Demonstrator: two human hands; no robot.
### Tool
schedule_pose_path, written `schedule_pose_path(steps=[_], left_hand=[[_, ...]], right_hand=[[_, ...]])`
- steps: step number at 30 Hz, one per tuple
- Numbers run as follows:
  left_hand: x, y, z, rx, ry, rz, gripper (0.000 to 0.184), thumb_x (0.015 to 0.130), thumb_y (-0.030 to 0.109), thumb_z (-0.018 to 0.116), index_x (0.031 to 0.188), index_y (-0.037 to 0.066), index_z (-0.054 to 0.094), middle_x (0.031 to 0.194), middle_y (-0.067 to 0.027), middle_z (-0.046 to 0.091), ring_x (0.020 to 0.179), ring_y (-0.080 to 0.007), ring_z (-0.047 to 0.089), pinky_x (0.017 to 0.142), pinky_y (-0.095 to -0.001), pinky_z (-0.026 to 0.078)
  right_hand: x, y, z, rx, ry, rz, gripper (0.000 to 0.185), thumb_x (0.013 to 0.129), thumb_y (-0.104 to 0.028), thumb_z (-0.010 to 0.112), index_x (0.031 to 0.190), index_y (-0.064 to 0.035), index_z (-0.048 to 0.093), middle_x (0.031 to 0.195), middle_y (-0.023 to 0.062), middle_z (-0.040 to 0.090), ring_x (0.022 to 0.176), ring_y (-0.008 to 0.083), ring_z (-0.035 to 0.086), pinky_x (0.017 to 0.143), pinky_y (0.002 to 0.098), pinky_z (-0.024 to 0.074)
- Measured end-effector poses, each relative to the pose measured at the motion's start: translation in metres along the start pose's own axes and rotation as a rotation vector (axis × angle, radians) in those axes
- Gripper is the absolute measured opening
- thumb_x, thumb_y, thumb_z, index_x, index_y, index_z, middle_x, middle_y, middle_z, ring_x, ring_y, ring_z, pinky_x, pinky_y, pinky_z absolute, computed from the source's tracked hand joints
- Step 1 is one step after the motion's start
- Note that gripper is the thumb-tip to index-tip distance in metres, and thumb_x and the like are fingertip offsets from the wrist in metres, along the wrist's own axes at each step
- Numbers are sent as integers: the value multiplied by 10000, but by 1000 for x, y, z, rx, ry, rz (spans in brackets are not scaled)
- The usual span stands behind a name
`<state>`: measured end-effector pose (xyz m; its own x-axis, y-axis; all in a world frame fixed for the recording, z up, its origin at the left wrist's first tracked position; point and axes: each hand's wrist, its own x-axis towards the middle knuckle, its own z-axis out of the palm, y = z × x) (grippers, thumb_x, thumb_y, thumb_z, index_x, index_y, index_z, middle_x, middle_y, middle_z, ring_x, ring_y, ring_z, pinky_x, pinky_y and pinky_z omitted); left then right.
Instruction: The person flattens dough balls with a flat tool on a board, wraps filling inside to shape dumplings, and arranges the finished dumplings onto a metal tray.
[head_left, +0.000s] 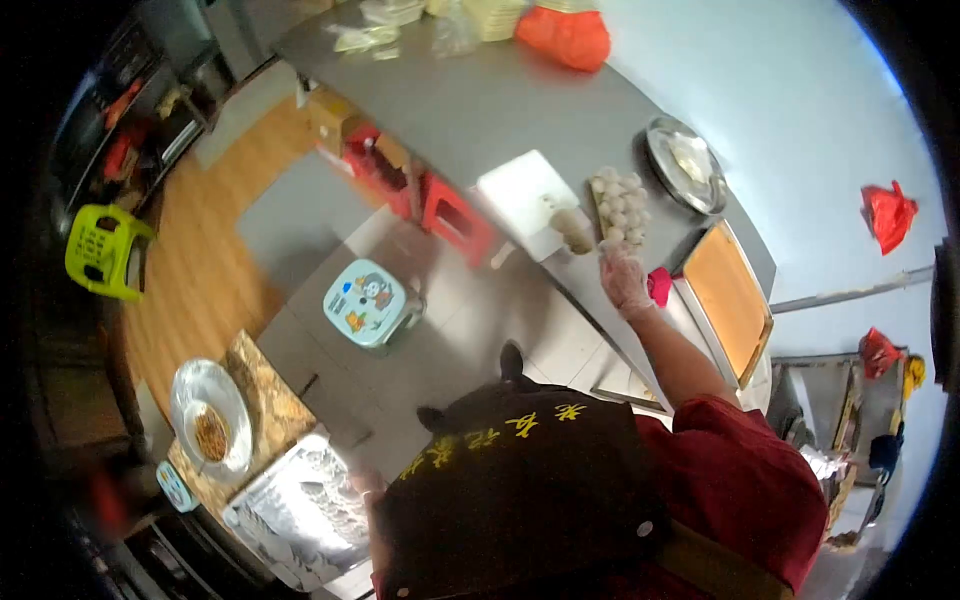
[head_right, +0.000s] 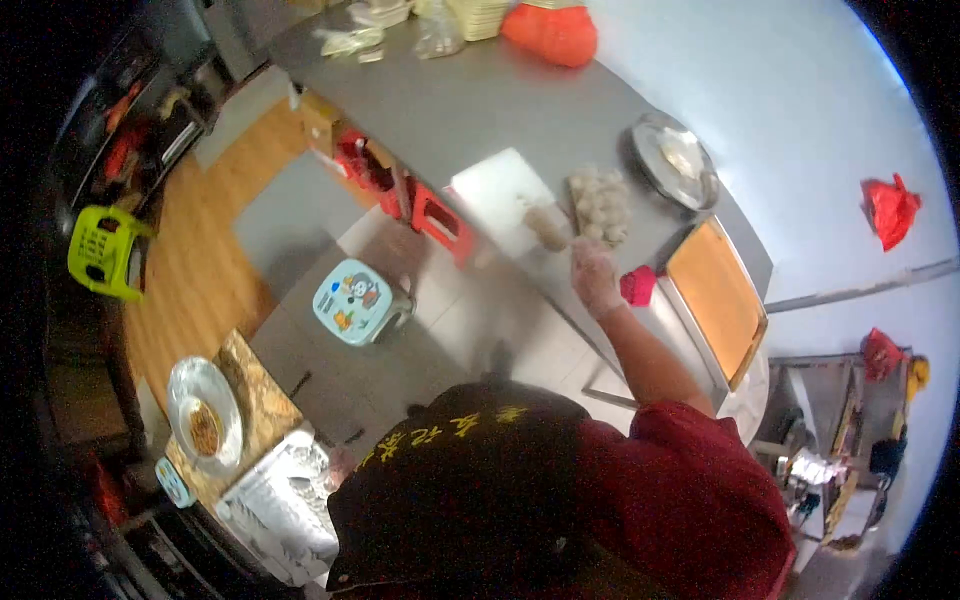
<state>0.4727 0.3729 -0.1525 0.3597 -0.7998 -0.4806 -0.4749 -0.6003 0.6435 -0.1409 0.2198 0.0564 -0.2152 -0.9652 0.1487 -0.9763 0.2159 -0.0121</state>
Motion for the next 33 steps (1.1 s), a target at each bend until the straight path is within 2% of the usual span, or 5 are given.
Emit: schedule_pose_path(steps=[2,18,26,30,33], left_hand=[[20,46,24,481,-6,526,183,863,149,513,963,43,625,913,-111,628,839,-259,592,752,-339,483],[-33,436,178,-104,-465,460,268,842,94,589,1100,22,604,1046,-102,636,968,-163,588,876,-286,442],[-90,564,194,-244,-776,566,271,826,117,626,1081,29,604,1018,-88,634,933,-160,581,850,-289,451],[-56,547,252,-26,-590,1384,309,841,126,610,1137,46,571,978,-86,639,860,-170,585,805,-301,471],[-65,567,224,-200,-647,1108,314,860,143,592,1158,53,556,932,-81,644,812,-162,590,757,-278,482]], right_hand=[[20,44,-1,-6,83,58,215,796,-112,492,999,-49,526,857,191,568,834,345,560,699,424,468],[62,84,35,183,45,120,284,723,-253,665,903,-50,582,734,151,597,691,273,600,602,391,469],[61,72,-32,1854,-421,807,209,818,-193,616,961,-62,540,847,42,595,663,135,563,558,270,466],[53,48,25,2283,-646,605,146,885,-198,560,990,-102,533,890,46,606,718,138,599,591,288,494],[81,19,-45,1325,-421,337,313,880,-238,562,1118,-47,491,963,126,602,831,238,604,705,325,495]])
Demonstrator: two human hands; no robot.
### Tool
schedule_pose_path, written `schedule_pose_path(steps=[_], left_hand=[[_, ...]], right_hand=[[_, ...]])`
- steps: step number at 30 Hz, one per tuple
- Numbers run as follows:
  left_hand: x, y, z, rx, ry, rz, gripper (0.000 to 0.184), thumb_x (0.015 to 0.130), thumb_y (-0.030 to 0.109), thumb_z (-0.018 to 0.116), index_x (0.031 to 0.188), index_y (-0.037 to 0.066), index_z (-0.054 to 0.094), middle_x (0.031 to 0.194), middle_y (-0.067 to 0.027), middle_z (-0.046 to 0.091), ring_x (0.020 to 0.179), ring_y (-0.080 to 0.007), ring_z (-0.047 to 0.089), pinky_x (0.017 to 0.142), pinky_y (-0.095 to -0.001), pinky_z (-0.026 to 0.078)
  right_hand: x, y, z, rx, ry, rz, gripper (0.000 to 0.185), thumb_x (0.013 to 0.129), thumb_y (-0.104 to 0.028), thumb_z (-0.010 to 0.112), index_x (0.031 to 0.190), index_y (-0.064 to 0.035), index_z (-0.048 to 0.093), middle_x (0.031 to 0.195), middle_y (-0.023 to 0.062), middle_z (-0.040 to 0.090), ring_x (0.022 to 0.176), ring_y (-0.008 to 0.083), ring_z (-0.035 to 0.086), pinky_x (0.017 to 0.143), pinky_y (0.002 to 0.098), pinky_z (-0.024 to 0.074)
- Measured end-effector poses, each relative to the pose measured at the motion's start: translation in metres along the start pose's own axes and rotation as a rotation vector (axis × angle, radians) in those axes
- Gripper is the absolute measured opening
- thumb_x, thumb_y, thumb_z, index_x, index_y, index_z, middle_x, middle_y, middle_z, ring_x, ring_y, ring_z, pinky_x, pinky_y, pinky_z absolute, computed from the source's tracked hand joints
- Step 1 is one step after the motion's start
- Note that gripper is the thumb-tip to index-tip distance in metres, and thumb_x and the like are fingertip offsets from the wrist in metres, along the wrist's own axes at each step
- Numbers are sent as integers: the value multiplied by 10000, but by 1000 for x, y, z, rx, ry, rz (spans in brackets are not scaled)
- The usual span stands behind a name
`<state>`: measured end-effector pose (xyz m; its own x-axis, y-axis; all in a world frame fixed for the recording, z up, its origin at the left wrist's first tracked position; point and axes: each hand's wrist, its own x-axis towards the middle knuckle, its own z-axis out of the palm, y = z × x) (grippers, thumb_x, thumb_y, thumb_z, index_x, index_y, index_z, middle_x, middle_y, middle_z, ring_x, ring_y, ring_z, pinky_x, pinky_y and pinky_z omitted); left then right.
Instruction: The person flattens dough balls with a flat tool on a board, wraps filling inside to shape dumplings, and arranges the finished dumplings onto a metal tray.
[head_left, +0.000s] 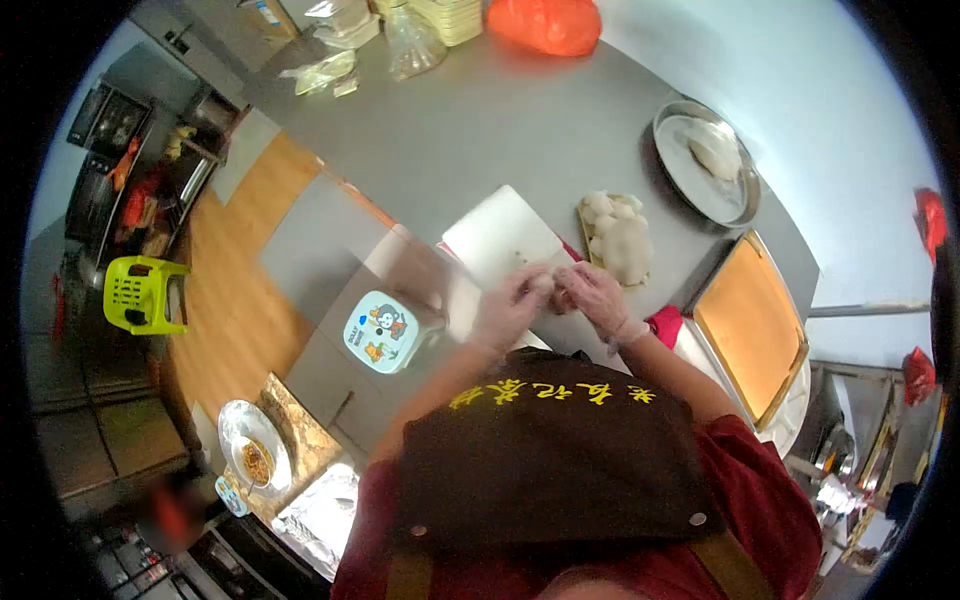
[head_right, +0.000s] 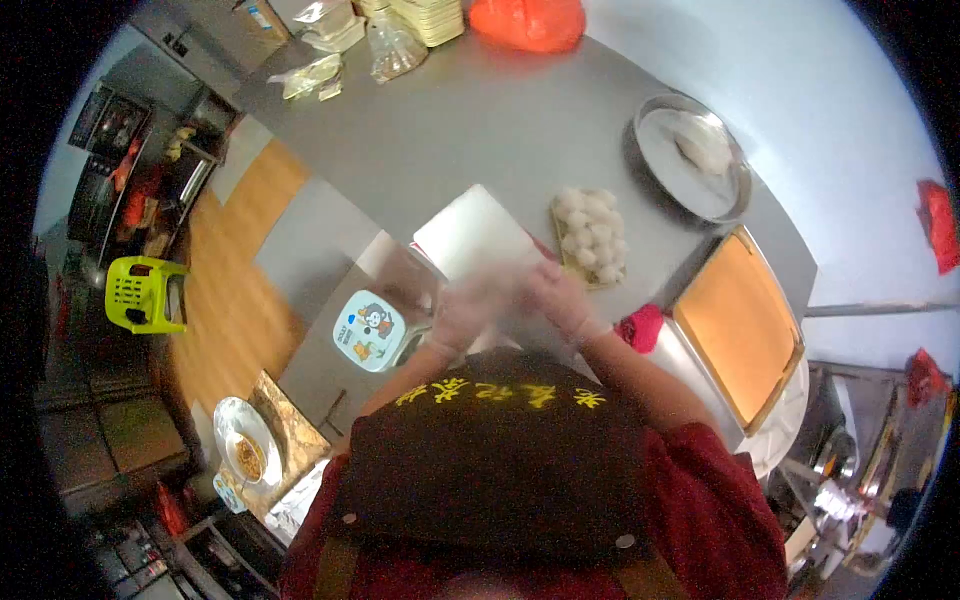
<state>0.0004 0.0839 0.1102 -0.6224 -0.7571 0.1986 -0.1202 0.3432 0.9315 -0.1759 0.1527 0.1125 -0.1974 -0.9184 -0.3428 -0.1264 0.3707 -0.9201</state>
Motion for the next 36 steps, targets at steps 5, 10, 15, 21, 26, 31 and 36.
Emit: schedule_pose_path(steps=[5,10,15,21,26,31,36], left_hand=[[-14,-9,-36,-432,70,-610,284,869,184,598,1127,67,584,878,-68,651,787,-147,606,698,-231,486],[-41,-20,-47,-135,-300,-491,298,826,198,620,1087,57,602,1013,-121,618,877,-194,603,745,-331,495],[-3,-92,-13,369,-81,-138,307,768,207,603,1007,14,609,1025,-191,567,961,-336,543,850,-392,446],[48,-116,-11,230,150,-539,314,819,184,582,1064,-13,568,1041,-176,605,944,-255,587,816,-362,471],[-22,-126,-14,24,562,-430,286,820,117,596,1063,-34,580,911,-132,627,831,-217,596,753,-327,484],[16,-100,-48,628,213,151,317,819,127,611,1131,81,575,1229,-137,523,1163,-295,477,951,-400,389],[82,-97,-22,759,-259,397,398,859,280,549,1205,85,530,1303,-94,485,1243,-302,403,1054,-486,226]], right_hand=[[4,-18,30,-802,84,-328,504,851,-245,557,1250,11,386,1109,250,533,1005,369,538,847,383,455],[19,-78,33,-677,-139,-120,436,846,-187,473,1229,-4,376,984,289,551,974,404,544,831,480,431],[98,-126,32,-1245,-173,-527,231,854,-198,423,881,6,527,782,221,611,754,387,608,662,463,494],[124,-175,44,-1393,-329,-445,273,840,-209,437,852,12,596,823,221,622,790,371,622,726,450,505],[46,-92,30,-1253,-215,-239,328,869,-243,443,1054,23,497,771,168,605,698,301,616,678,411,506],[31,19,40,-977,-110,-251,358,848,-267,477,1127,-54,546,861,149,606,748,288,611,656,396,496],[54,16,46,-853,-84,75,263,796,-251,539,965,-64,618,849,139,627,760,297,624,641,414,500]])
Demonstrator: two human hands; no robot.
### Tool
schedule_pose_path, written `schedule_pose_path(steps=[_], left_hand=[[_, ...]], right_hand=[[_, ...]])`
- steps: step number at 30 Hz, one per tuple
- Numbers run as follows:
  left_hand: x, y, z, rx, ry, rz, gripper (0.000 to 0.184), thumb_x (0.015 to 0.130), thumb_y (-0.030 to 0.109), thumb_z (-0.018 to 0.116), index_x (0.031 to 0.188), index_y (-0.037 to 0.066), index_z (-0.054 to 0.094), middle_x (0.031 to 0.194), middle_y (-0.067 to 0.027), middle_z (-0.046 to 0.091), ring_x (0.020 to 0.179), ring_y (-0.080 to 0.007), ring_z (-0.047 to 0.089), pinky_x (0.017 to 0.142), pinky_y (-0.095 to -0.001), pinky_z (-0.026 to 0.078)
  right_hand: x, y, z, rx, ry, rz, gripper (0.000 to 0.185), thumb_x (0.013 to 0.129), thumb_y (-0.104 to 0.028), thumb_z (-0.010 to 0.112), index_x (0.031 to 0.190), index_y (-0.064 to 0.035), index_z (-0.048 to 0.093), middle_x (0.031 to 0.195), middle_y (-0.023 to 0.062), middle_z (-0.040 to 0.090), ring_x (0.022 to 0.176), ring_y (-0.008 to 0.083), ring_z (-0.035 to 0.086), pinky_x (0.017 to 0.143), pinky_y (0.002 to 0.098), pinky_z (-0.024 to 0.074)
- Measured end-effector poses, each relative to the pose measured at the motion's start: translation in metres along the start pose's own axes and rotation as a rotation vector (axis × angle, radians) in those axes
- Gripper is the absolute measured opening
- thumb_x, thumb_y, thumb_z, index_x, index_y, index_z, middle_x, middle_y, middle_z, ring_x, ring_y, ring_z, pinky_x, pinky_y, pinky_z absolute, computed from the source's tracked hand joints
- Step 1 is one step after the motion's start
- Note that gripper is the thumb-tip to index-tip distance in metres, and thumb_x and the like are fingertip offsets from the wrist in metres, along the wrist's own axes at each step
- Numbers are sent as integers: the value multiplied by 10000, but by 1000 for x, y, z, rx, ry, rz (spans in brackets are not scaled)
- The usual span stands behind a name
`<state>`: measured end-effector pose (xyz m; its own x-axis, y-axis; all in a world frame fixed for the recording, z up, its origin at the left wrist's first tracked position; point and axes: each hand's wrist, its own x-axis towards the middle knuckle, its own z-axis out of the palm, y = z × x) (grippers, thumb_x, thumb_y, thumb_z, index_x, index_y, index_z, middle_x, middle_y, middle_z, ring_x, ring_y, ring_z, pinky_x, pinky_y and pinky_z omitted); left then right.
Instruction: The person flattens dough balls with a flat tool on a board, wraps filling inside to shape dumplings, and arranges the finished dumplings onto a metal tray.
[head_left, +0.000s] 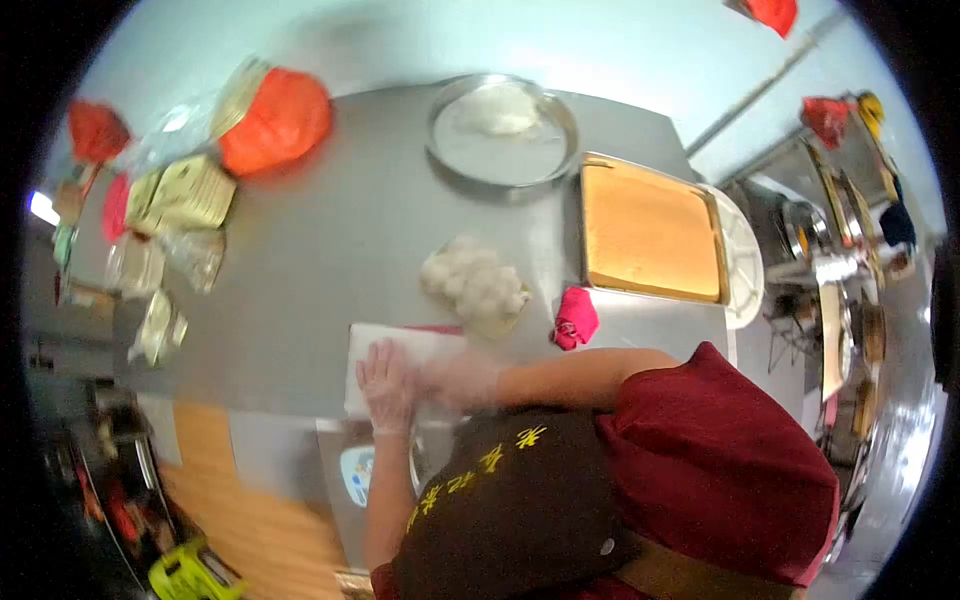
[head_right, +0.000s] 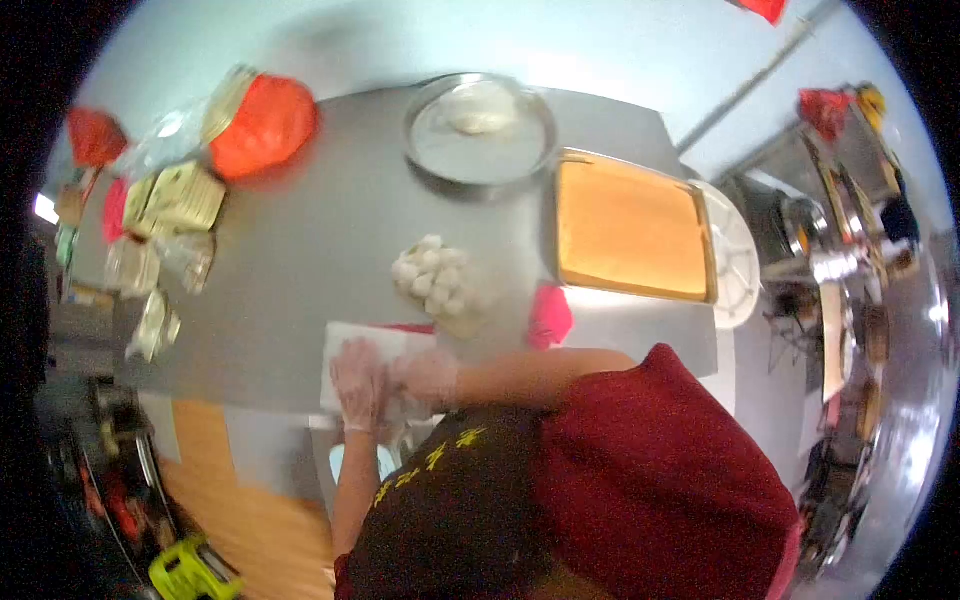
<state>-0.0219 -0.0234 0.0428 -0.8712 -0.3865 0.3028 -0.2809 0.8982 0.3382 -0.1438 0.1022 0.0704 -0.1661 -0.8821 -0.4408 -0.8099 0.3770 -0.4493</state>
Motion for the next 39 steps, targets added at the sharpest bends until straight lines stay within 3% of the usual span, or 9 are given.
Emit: schedule_pose_path(steps=[8,15,23,25,27,28,32,34,39], left_hand=[[-8,-5,14,-5,-41,-26,392,869,310,503,1190,86,521,1293,-146,483,1238,-341,404,1040,-523,239],[-5,-11,24,-67,97,2,388,870,319,514,1174,79,531,1272,-136,504,1211,-337,434,1023,-508,257],[-11,-16,26,65,102,-52,423,859,363,518,1165,72,547,1249,-120,530,1197,-326,447,1016,-478,269],[-13,-16,26,21,131,-74,435,845,361,528,1172,76,542,1243,-124,527,1190,-326,445,1015,-479,266],[-8,-10,21,30,101,-106,413,834,336,545,1156,77,548,1212,-123,540,1167,-321,457,1010,-471,273],[-5,-6,15,56,51,-142,395,828,320,555,1140,77,554,1189,-120,550,1152,-316,465,1006,-466,280],[-3,-3,8,1,181,-172,336,801,304,598,1051,79,595,1129,-99,574,1111,-304,489,976,-464,305],[-3,-3,11,-7,214,-181,318,793,300,611,1024,81,609,1116,-94,579,1102,-301,495,963,-463,320],[-3,-3,12,-67,321,-162,262,802,240,612,988,56,622,1106,-111,590,1073,-310,513,903,-438,383]], right_hand=[[-3,22,43,57,296,-145,165,757,-220,567,815,-70,599,692,141,613,612,338,612,532,445,491],[0,22,39,161,201,-14,179,734,-216,583,815,-57,600,699,164,607,655,353,615,610,446,503],[12,28,53,127,280,-187,214,737,-231,600,892,-83,612,828,155,612,723,322,590,648,453,475],[4,12,20,143,-27,-43,245,749,-230,606,954,-95,604,872,151,613,781,317,597,690,450,478],[-9,13,13,240,110,-195,275,767,-234,603,999,-87,585,878,152,615,805,322,603,717,446,482],[-10,11,10,480,47,-67,282,773,-238,601,1001,-74,573,881,162,613,821,325,605,737,445,480],[-17,-11,-13,115,-84,30,301,771,-278,620,949,-47,548,850,182,608,814,334,612,746,457,470],[-15,3,9,17,249,-97,330,769,-324,629,907,-44,522,818,183,607,784,346,614,734,466,461],[-15,1,13,-143,356,-211,399,788,-399,598,911,-35,493,716,170,606,694,372,613,644,477,468]])
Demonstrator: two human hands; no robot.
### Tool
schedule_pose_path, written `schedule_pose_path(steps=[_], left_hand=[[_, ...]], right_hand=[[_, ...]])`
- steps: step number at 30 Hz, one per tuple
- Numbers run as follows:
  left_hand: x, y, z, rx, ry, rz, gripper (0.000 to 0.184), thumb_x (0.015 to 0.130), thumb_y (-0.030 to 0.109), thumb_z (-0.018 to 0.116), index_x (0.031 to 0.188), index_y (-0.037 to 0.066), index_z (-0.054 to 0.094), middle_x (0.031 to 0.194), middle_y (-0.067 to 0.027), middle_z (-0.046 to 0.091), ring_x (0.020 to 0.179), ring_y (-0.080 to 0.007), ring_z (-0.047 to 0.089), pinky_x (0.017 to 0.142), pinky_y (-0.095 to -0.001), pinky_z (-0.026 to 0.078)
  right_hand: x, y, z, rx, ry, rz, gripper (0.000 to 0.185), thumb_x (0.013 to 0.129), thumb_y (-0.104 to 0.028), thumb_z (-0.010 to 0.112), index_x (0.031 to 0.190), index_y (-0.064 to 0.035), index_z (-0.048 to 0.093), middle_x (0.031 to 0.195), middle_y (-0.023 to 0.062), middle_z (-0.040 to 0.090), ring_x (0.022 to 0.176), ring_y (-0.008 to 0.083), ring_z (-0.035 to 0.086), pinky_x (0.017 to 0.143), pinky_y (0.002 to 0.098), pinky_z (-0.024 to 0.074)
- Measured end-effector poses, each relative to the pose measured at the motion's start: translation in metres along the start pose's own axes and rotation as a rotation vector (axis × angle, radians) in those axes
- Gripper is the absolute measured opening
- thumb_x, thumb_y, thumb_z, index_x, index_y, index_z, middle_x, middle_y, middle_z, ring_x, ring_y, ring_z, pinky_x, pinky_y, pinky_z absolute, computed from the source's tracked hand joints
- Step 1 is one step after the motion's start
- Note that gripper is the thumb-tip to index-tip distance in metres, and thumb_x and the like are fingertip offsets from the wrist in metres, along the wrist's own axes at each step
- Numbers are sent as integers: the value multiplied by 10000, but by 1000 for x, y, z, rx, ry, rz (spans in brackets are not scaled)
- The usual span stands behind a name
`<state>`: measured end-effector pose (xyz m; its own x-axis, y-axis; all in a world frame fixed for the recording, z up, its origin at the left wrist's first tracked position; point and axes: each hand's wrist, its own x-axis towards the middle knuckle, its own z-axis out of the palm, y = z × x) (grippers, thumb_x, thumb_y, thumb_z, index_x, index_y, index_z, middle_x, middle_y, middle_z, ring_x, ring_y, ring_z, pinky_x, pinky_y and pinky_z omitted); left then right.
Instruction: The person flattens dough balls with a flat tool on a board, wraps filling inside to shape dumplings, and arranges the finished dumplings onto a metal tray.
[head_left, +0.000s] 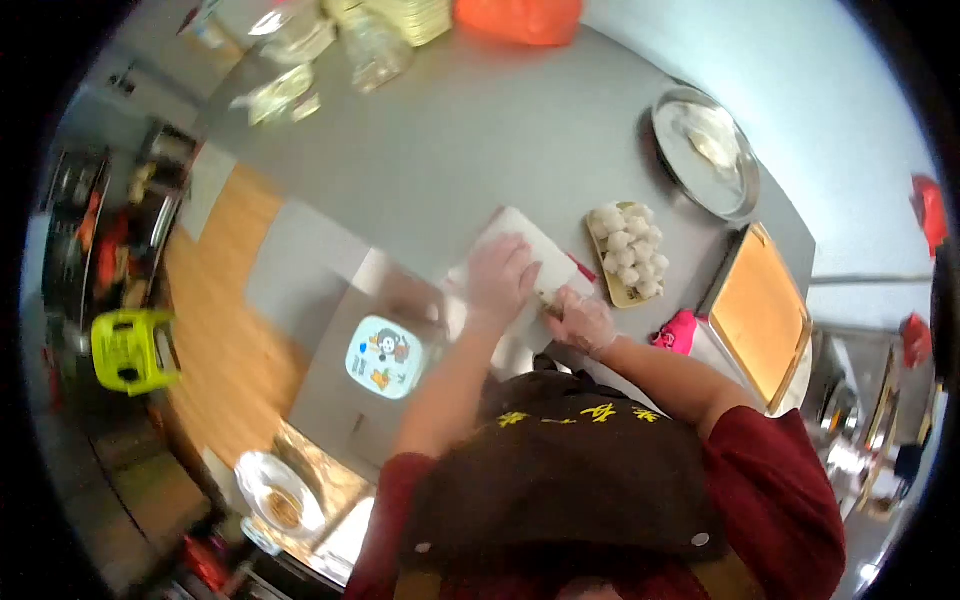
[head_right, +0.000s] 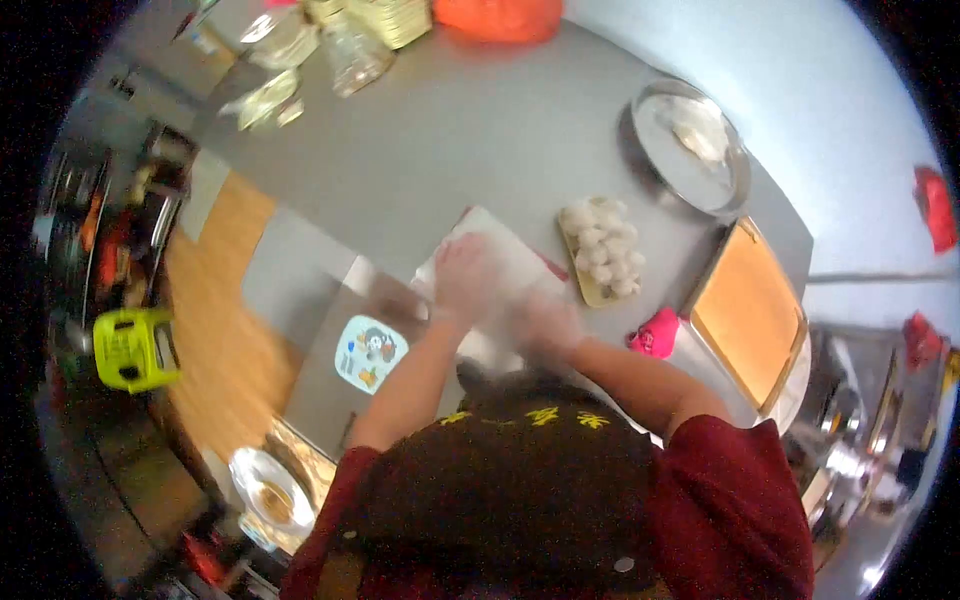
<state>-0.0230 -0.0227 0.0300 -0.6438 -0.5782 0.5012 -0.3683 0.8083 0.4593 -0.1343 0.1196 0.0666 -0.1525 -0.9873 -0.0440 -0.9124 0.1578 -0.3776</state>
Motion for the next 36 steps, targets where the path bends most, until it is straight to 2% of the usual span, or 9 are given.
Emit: schedule_pose_path(steps=[9,14,17,20,24,27,30,33,36], left_hand=[[-98,83,-29,-424,-409,-209,273,799,235,545,1028,96,594,1145,-146,526,1095,-283,488,939,-390,397],[-114,112,-25,-203,-450,-286,593,824,337,563,1306,30,406,1370,-162,371,1274,-316,341,1068,-396,264],[-125,102,-4,-57,-420,-170,613,807,317,574,1306,6,400,1373,-152,375,1295,-305,317,1083,-399,235],[-130,98,12,-67,-442,-193,610,797,302,578,1298,1,407,1363,-146,387,1296,-300,317,1082,-403,235],[-125,94,8,-70,-539,-182,583,799,283,570,1287,1,421,1343,-150,405,1300,-299,306,1084,-389,233],[-121,90,-1,-99,-154,2,327,819,199,511,1071,-7,544,1131,-177,528,1102,-332,476,974,-384,374],[-111,81,-13,-429,-481,-548,237,811,207,529,942,24,604,1037,-143,581,1060,-319,510,927,-367,408],[-126,30,38,-274,-53,-302,384,870,244,557,1174,19,489,1128,-87,532,883,-234,582,747,-362,499],[-88,11,33,-1328,361,-965,329,906,265,519,1153,49,494,1007,-49,529,854,-200,556,747,-355,484]], right_hand=[[10,6,-6,189,-315,140,518,817,-453,529,1110,-26,538,988,250,597,912,385,590,814,427,452],[25,26,0,386,-550,190,566,805,-385,574,1182,27,482,985,219,606,871,367,602,819,405,466],[32,34,-12,-311,-306,-645,473,815,-307,540,1170,5,515,1000,243,598,946,396,576,878,433,435],[34,-15,-69,-110,-306,53,468,799,-325,579,1113,12,494,901,249,609,876,350,608,737,432,483],[43,-60,-112,-317,-196,-95,426,837,-340,516,1093,-1,493,915,257,609,918,379,593,789,454,469],[89,-91,-131,-405,-246,-99,361,845,-322,489,1047,-31,560,942,225,621,934,357,600,813,464,466],[150,-89,-126,-555,-311,-183,294,828,-237,489,995,-41,632,997,187,628,962,328,606,836,430,477],[160,-113,-142,-671,-376,-197,269,808,-157,489,967,-41,672,1053,163,628,999,304,607,852,399,486],[168,-119,-144,-678,-402,-169,278,793,-155,503,987,-43,668,1075,162,623,1017,308,602,855,398,486]])
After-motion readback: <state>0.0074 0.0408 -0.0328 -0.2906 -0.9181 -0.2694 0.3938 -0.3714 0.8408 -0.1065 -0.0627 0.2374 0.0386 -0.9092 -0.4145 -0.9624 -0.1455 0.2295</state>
